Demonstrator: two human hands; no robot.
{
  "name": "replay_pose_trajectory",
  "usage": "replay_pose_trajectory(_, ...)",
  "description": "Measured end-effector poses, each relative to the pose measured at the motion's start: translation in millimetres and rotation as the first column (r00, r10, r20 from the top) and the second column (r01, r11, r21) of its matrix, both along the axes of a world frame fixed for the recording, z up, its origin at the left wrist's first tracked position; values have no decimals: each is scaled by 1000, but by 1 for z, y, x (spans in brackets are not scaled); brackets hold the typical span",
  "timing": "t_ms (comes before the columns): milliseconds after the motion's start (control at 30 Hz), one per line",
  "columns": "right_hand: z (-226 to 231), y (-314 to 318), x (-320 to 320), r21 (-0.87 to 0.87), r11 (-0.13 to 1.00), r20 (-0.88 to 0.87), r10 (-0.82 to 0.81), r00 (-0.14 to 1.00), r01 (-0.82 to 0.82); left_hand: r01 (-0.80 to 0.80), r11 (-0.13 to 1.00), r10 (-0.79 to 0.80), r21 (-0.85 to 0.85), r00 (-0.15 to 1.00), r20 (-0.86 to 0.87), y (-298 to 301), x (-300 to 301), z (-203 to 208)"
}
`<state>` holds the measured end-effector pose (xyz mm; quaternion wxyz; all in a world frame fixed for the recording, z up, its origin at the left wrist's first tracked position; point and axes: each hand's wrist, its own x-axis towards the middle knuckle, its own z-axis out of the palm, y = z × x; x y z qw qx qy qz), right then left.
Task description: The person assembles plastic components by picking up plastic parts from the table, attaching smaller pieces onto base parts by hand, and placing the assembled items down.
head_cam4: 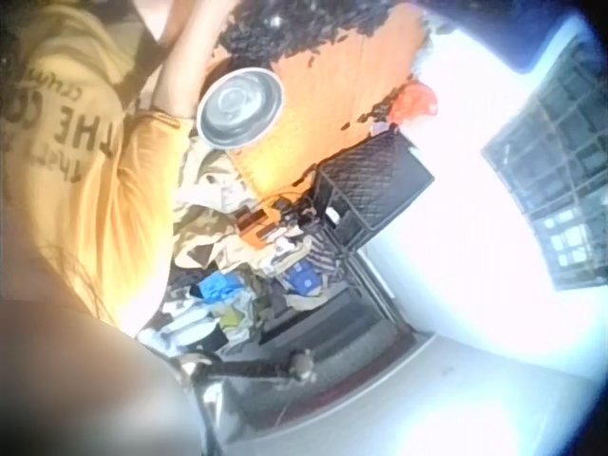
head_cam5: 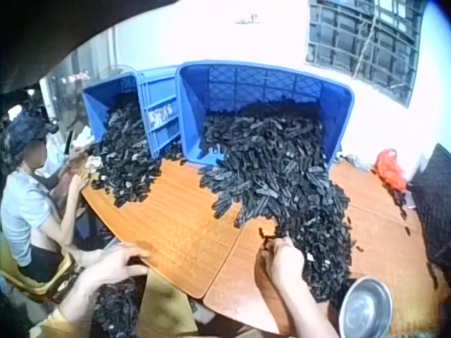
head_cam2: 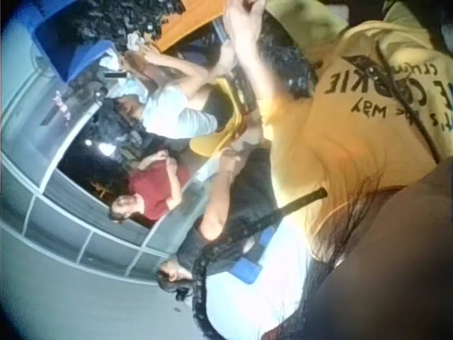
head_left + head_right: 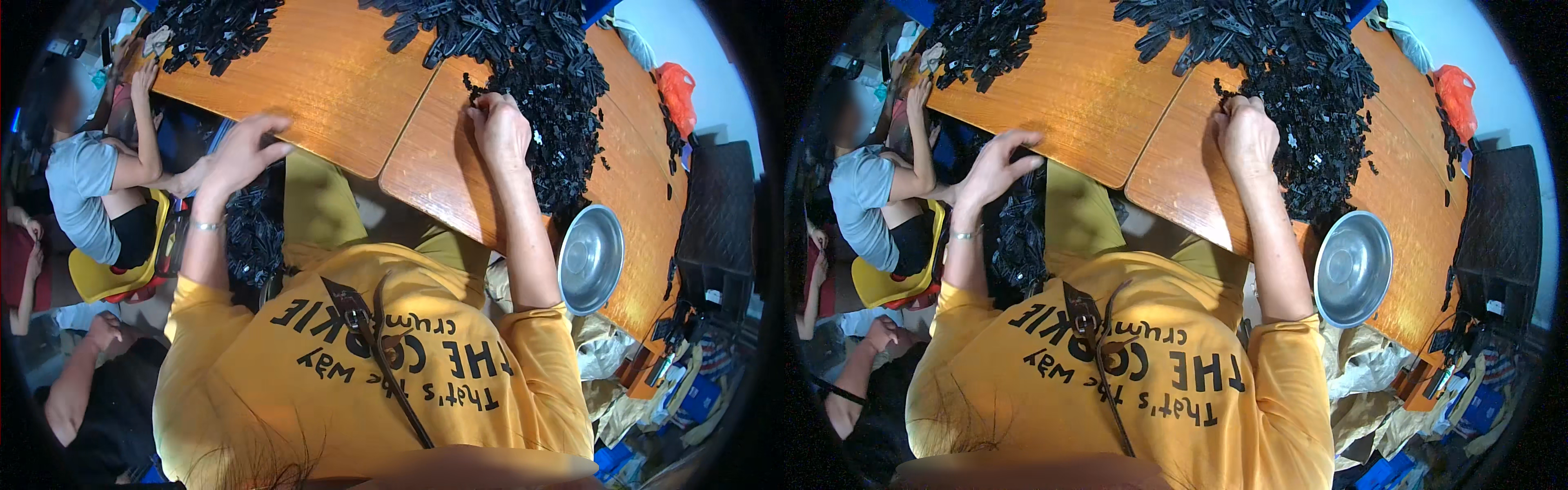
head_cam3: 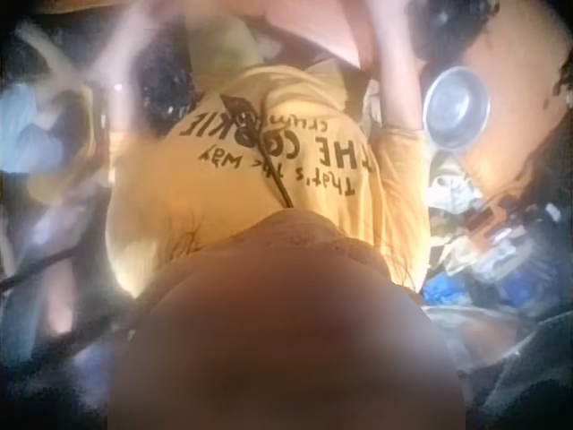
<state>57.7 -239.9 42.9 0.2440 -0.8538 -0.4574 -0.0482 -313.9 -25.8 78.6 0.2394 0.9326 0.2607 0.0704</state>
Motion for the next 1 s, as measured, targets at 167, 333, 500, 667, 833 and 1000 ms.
replay_pose_trajectory(167, -15, 7, 6, -185, 983, 85, 5, 996, 11, -58, 986, 103, -155, 949, 299, -7, 145, -16)
replay_pose_trajectory(333, -10, 5, -7, -185, 982, 44, 51, 998, -42, -181, 979, 144, 95, 941, 306, 0, 271, -50)
replay_pose_trajectory(500, -4, 0, -18, 16, 991, -171, 137, 976, -136, -226, 968, 184, 107, 935, 304, -3, 297, -64)
replay_pose_trajectory(667, 12, 1, -28, 27, 996, -323, 94, 942, -90, -248, 969, 227, 12, 904, 362, -7, 268, -65)
replay_pose_trajectory(833, 0, 20, -30, 422, 903, -307, 222, 926, -76, -130, 981, 191, -146, 801, 568, -24, 236, -56)
replay_pose_trajectory(1000, 14, 34, -43, 638, 766, -261, 313, 913, -80, 69, 883, 265, -464, 742, 616, -35, 220, -45)
